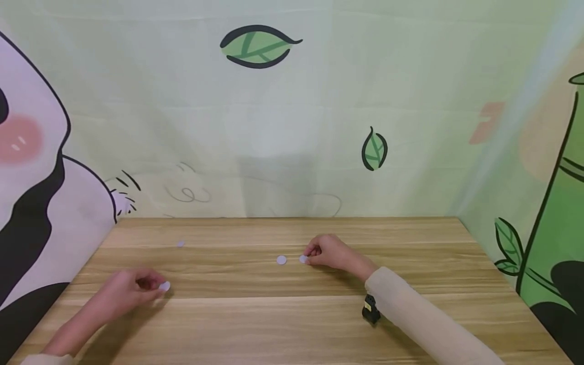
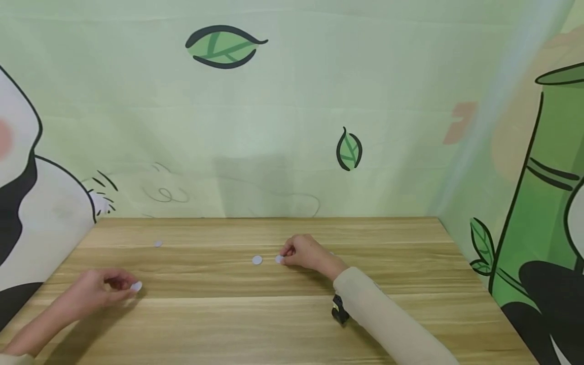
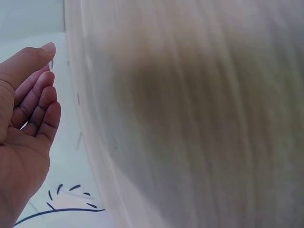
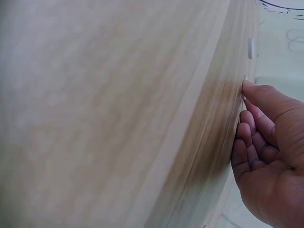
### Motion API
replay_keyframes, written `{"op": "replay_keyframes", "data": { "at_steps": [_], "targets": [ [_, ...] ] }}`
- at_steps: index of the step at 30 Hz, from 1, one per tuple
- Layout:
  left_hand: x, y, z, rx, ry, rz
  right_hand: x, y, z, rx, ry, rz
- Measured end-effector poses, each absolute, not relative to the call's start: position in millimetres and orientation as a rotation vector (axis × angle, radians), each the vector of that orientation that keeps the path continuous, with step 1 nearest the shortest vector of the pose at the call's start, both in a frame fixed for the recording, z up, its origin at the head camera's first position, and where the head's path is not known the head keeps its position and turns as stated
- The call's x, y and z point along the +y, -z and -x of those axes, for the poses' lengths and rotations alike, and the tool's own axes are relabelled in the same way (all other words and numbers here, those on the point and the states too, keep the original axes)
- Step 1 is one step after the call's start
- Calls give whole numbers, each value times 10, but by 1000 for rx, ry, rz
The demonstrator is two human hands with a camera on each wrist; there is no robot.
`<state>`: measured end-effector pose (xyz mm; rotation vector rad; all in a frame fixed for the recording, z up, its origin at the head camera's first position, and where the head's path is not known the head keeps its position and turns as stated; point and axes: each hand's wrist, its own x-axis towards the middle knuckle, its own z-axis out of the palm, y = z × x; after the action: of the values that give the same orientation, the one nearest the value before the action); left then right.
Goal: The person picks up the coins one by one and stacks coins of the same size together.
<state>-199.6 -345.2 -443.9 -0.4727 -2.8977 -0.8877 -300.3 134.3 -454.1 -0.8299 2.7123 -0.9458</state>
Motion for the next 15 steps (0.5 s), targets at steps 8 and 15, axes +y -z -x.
{"op": "replay_keyframes", "data": {
  "at_steps": [8, 15],
  "targets": [
    [-3348, 4336, 2014, -2887, 845, 514, 1332, 4537, 3002, 2717, 928, 817],
    [-3272, 4295, 2061, -2801, 786, 599, 1336, 4535, 3001, 2717, 935, 827]
  ]
}}
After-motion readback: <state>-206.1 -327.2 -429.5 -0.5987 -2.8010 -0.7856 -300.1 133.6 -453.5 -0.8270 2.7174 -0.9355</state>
